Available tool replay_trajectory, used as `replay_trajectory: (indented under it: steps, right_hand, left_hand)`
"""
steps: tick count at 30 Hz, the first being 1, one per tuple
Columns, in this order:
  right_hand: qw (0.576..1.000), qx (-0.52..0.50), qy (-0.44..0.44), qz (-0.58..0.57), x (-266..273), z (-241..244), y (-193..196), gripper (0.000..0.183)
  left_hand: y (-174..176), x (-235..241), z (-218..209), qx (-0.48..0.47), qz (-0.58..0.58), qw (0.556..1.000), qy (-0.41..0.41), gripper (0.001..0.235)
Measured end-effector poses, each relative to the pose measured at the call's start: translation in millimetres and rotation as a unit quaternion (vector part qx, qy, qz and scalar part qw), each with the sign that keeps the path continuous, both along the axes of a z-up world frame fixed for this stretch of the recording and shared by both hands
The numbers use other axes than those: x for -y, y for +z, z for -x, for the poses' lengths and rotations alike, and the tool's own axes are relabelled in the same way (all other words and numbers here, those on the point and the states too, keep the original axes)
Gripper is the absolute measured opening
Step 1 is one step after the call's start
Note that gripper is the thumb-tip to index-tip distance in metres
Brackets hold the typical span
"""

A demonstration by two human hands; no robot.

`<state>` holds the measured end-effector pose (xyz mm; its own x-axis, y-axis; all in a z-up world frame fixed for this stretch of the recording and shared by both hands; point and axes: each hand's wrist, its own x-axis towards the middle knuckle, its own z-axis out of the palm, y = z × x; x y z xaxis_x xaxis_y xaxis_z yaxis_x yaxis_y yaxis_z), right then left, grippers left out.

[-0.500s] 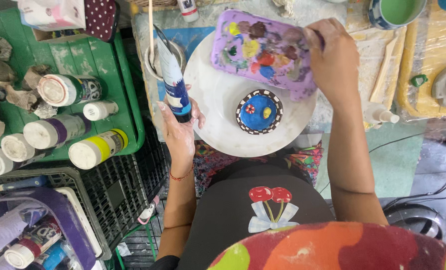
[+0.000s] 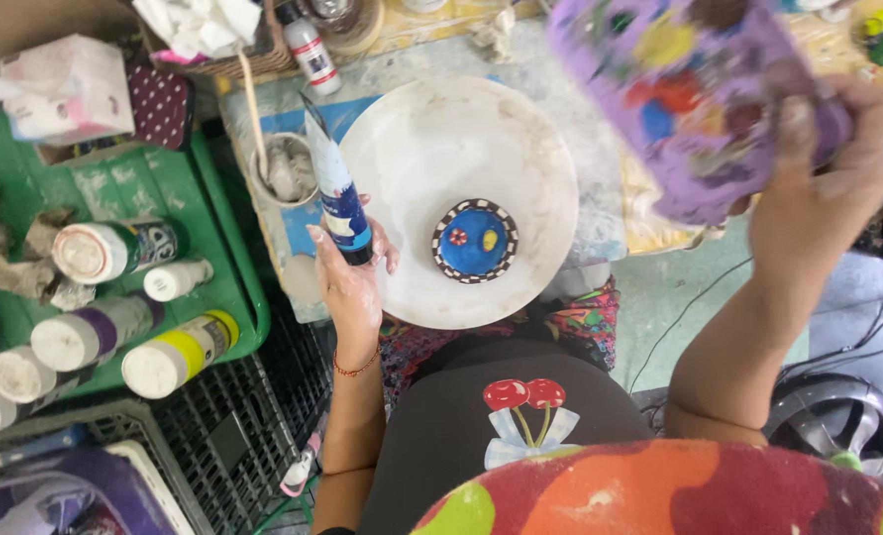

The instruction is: The person opens paint tubes, applies blue and white paint to a palette, and uses a brush and paper towel to paint a small ceramic object on a turntable.

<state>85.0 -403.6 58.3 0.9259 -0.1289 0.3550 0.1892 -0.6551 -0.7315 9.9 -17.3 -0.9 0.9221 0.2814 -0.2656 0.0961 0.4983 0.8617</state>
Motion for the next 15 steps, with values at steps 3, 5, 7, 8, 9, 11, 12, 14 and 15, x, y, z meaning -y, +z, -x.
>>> replay_trajectory:
  steps: [3,5,7,8,9,11,12,14,15]
  right_hand:
    - [0.999,0.005,-0.033,0.024,36,-12,-1,0.021]
    - [0.999,-0.021,-0.041,-0.004,55,-28,-9,0.021]
    - [0.997,-0.047,-0.047,-0.034,73,-46,-17,0.022]
    - [0.997,-0.047,-0.042,-0.043,81,-52,-20,0.022]
    - [0.997,-0.047,-0.038,-0.052,88,-59,-22,0.023]
    - [0.997,-0.033,-0.022,-0.064,94,-62,-27,0.023]
    - [0.997,-0.031,-0.018,-0.074,95,-61,-27,0.022]
    - [0.993,-0.049,-0.023,-0.11,92,-53,-27,0.019]
    - [0.995,-0.048,-0.022,-0.087,92,-49,-26,0.019]
  left_hand:
    - [-1,4,2,-0.009,0.023,1.0,0.001,0.067]
    - [-3,6,2,-0.009,0.03,1.0,0.002,0.067]
    - [-3,7,3,-0.011,0.026,1.0,0.005,0.067]
    - [-3,8,4,-0.013,0.02,1.0,0.006,0.067]
    - [-2,10,5,-0.015,0.013,1.0,0.008,0.068]
    - [0,11,6,-0.018,-0.004,1.0,0.008,0.067]
    - [0,12,5,-0.019,-0.013,1.0,0.008,0.067]
    - [1,15,4,-0.026,-0.014,1.0,0.005,0.067]
    - [2,16,3,-0.03,-0.015,0.999,0.003,0.067]
